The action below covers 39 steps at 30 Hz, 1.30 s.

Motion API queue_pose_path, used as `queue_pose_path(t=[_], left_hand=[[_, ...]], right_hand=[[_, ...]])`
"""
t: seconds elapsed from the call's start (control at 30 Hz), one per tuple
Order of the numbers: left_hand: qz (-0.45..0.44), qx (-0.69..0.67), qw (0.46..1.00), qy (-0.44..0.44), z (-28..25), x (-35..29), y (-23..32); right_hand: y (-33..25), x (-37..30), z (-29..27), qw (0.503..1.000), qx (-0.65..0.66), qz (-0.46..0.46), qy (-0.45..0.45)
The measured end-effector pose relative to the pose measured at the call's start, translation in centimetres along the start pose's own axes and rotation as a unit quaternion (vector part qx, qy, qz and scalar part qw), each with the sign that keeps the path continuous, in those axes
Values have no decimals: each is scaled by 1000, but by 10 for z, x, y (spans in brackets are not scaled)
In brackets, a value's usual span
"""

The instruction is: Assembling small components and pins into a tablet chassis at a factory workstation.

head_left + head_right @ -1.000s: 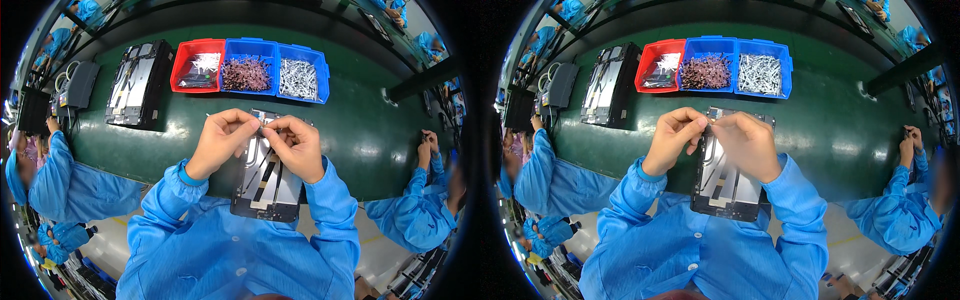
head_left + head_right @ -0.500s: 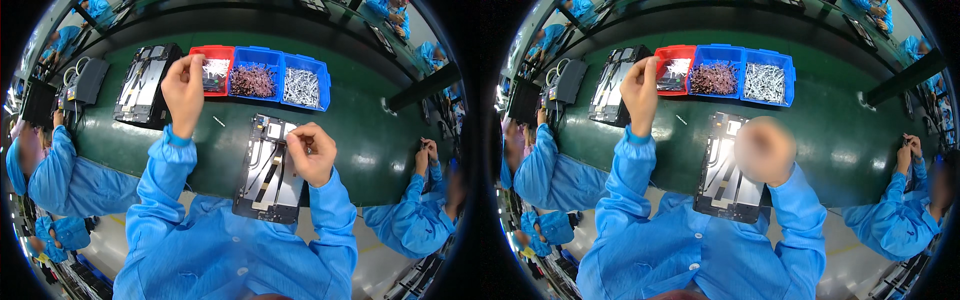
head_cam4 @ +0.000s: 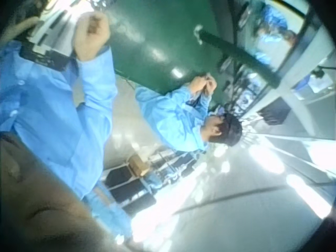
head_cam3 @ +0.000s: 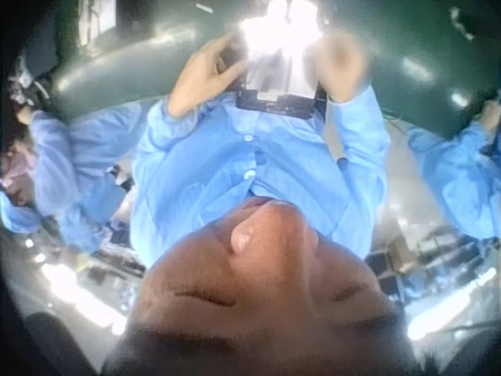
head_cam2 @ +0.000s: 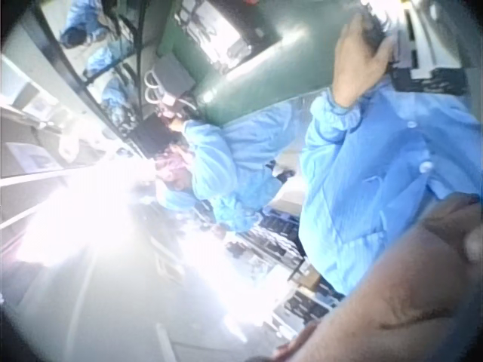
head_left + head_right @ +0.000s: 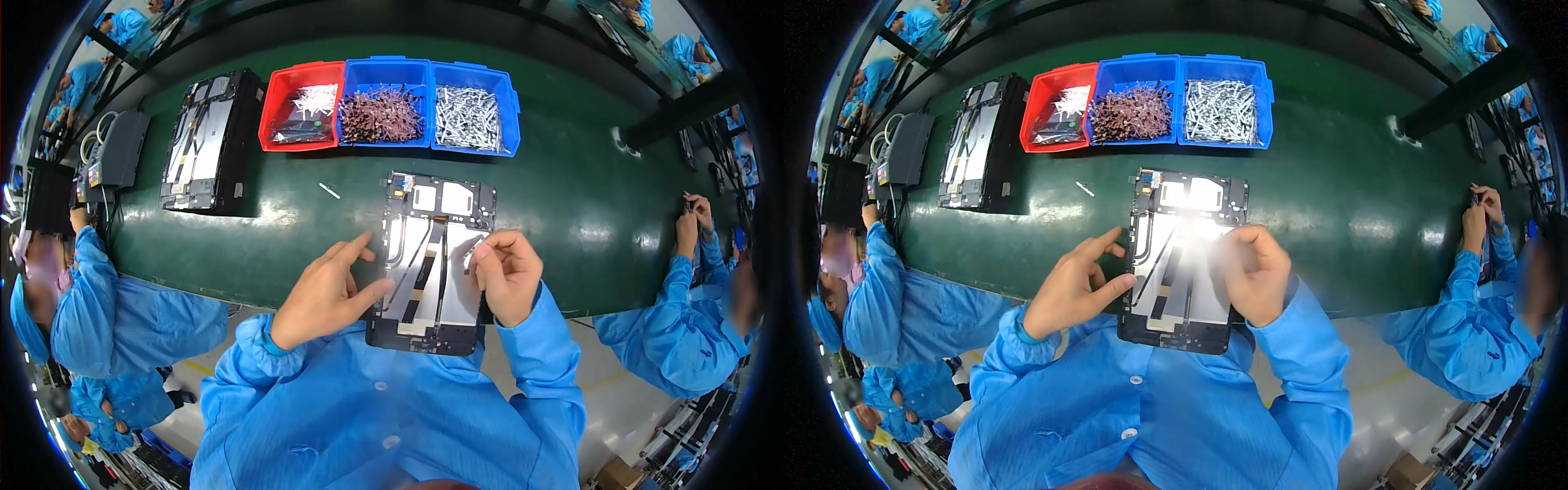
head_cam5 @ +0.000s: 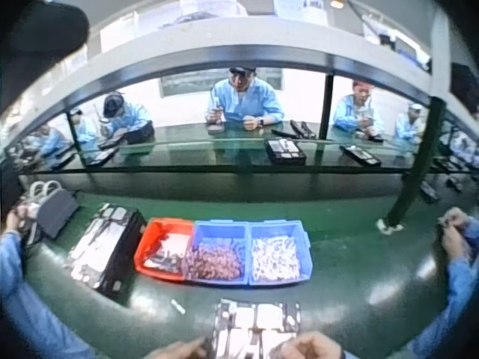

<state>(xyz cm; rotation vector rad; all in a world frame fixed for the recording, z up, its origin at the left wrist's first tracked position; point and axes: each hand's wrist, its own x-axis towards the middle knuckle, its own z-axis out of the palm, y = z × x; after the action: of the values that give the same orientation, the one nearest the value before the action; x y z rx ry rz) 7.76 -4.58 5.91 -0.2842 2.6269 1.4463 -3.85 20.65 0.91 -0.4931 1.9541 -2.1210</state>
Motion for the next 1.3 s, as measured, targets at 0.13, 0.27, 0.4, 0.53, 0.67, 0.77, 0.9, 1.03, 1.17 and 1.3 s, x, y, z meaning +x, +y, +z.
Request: queue_pose_path(t=[0.13,0.27,0.4,0.53,0.67,0.77,0.9,1.03,1.17,1.3], left_hand=[[-25,-101,994,30,21,8,-11],[-156,-418,886,-123,20,26,6],[-184,-452,857,-168,26,33,16],[27,-417,908,-9,19,18,24],[213,-285,913,201,23,10,35],[281,-28,929,239,24,22,33],[367,118,852,354,40,34,13],[396,143,813,402,43,36,13],[397,158,802,418,41,36,20],[382,161,804,426,44,37,19]], right_hand=[[6,-14,8,997,-60,-11,51],[7,-16,5,999,-5,-1,38],[1,-8,6,999,-2,-36,28],[-51,8,-6,997,17,-68,38],[-124,21,3,985,67,-162,1],[-154,32,17,967,157,-177,-92],[-163,37,37,960,137,-71,-234],[-150,32,55,956,144,-77,-244],[-144,34,55,963,112,-83,-233],[-143,34,52,965,105,-63,-233]])
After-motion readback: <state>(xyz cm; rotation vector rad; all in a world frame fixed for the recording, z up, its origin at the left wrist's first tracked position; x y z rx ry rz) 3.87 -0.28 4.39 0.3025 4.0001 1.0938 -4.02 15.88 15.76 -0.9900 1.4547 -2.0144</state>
